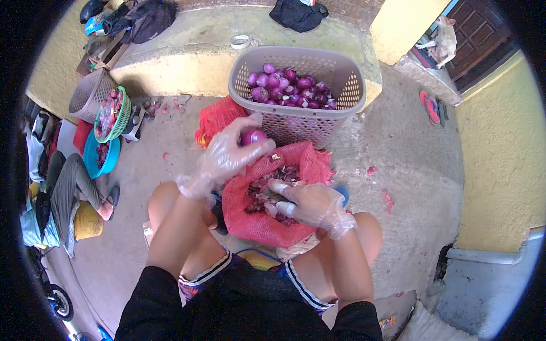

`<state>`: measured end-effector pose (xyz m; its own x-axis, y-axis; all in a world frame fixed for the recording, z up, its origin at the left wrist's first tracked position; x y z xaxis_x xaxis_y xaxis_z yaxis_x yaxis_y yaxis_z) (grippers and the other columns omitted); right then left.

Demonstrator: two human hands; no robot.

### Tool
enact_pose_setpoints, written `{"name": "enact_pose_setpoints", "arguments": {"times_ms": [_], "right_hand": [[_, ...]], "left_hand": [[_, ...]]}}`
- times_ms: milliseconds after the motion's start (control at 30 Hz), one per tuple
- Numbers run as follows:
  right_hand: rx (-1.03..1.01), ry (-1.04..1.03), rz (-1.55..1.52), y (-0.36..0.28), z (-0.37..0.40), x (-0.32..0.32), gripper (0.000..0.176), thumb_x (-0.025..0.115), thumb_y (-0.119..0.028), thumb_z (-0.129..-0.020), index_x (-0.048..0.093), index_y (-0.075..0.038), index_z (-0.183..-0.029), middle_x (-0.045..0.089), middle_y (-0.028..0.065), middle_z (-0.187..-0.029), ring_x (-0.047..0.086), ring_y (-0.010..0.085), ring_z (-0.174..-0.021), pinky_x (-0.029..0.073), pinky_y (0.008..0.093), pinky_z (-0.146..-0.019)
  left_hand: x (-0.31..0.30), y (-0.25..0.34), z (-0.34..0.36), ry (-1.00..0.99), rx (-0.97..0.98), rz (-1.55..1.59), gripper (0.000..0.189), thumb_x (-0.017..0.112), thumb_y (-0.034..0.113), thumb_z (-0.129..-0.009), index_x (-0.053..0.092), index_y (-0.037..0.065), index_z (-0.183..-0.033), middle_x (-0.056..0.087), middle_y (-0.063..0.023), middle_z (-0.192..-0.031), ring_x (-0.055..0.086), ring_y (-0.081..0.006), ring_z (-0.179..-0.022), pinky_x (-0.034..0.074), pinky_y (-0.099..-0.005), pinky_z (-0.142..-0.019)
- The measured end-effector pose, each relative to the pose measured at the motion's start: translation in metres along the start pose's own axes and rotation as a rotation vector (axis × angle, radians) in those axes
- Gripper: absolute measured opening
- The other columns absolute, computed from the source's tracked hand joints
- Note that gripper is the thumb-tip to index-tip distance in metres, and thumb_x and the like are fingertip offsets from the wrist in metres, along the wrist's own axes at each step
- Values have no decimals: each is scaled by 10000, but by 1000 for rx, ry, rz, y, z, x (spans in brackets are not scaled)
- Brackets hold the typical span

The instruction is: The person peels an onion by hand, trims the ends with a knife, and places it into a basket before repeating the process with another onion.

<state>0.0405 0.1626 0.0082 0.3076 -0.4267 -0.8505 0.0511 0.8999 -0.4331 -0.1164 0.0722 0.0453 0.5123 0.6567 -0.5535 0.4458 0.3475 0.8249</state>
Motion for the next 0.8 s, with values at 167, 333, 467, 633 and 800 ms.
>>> {"name": "enact_pose_setpoints", "arguments": {"times_ms": [167,333,467,633,800], "right_hand": [[-29,28,-11,0,1,2,531,473,-571,-929,477,-277,-1371,671,206,-958,668,409,-838,525,510,-741],[10,-27,20,-3,0,0,543,462,-591,-927,469,-265,-1361,672,207,-951,667,414,-826,523,519,-735],[31,-39,14,0,0,-3,541,453,-598,-928,466,-268,-1356,671,208,-947,666,422,-814,521,523,-721],[28,-51,-2,-2,-4,-1,528,446,-592,-930,466,-272,-1350,671,203,-937,665,422,-816,521,527,-719],[19,-42,-19,-3,-6,0,516,454,-575,-928,467,-264,-1340,670,205,-936,664,426,-824,519,536,-730]], "left_hand": [[-12,2,-75,84,25,485,684,730,315,-862,431,-1,-1390,634,-125,-1006,633,-160,-794,543,-278,-692],[-30,-2,-112,298,208,377,618,704,241,-888,419,-3,-1379,588,-142,-1122,633,-193,-934,549,-292,-792],[-28,-66,-90,62,-113,428,355,712,316,-837,664,5,-1003,654,-57,-758,621,-138,-668,514,-293,-622],[-16,-187,-28,-472,-664,-357,356,678,355,-786,724,17,-887,704,-96,-784,686,-190,-726,552,-319,-629],[24,-232,-39,-439,-333,-717,302,674,292,-769,717,42,-933,722,-120,-842,703,-279,-805,554,-365,-742]]}}
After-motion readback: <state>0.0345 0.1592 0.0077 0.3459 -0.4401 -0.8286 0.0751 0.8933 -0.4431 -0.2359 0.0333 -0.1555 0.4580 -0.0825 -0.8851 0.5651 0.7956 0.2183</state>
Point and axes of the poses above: each hand's wrist, its own z-axis away from the middle knuckle, its own x-axis out of the palm, y = z × x, the point moved 9 cm from there along -z, towards the middle knuckle
